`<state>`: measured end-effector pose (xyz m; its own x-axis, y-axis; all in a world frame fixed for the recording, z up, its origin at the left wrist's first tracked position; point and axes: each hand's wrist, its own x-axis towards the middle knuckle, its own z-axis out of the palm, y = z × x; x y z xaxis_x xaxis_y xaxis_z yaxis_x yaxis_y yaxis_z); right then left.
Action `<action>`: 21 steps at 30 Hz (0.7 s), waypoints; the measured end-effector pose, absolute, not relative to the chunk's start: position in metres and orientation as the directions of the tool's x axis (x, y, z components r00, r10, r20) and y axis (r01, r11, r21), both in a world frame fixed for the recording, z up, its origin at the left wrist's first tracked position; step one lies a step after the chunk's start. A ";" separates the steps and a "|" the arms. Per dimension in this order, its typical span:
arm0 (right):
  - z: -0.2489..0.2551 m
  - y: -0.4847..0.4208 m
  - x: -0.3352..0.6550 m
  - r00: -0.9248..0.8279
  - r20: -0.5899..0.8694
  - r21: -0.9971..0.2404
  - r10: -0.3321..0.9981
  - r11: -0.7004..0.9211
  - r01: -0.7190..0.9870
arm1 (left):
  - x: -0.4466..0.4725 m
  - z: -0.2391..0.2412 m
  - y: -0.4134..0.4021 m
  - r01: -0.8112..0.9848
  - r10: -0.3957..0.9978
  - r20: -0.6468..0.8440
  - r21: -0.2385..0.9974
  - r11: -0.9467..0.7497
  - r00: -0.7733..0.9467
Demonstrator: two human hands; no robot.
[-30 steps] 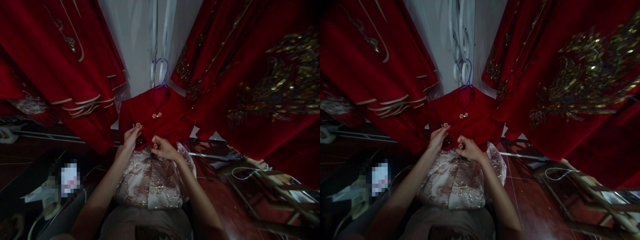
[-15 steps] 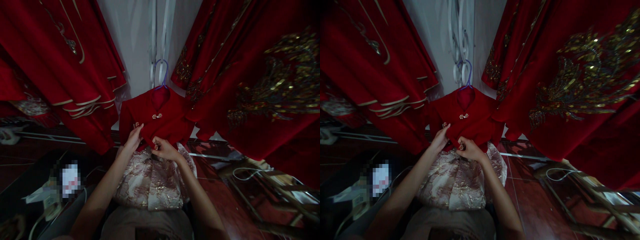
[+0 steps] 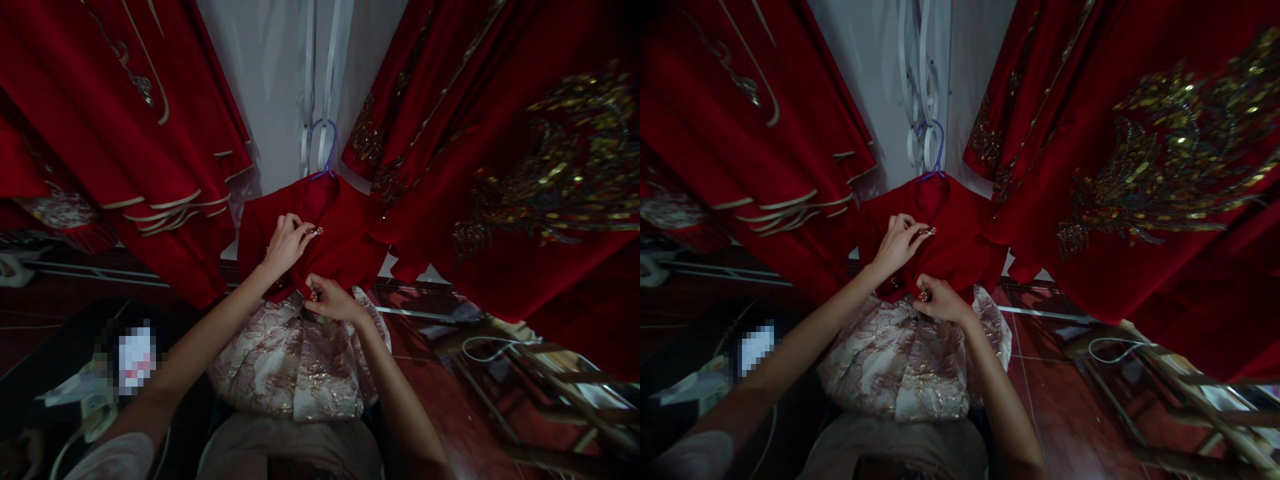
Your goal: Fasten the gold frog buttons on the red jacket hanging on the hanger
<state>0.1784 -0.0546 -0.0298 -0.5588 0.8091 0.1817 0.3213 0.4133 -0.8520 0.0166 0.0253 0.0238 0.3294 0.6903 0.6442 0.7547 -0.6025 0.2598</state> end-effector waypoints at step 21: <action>0.006 -0.043 0.193 -0.335 0.311 -0.743 0.890 0.447 0.498 | 0.007 0.046 0.051 0.553 0.397 0.560 -0.136 -0.822 0.727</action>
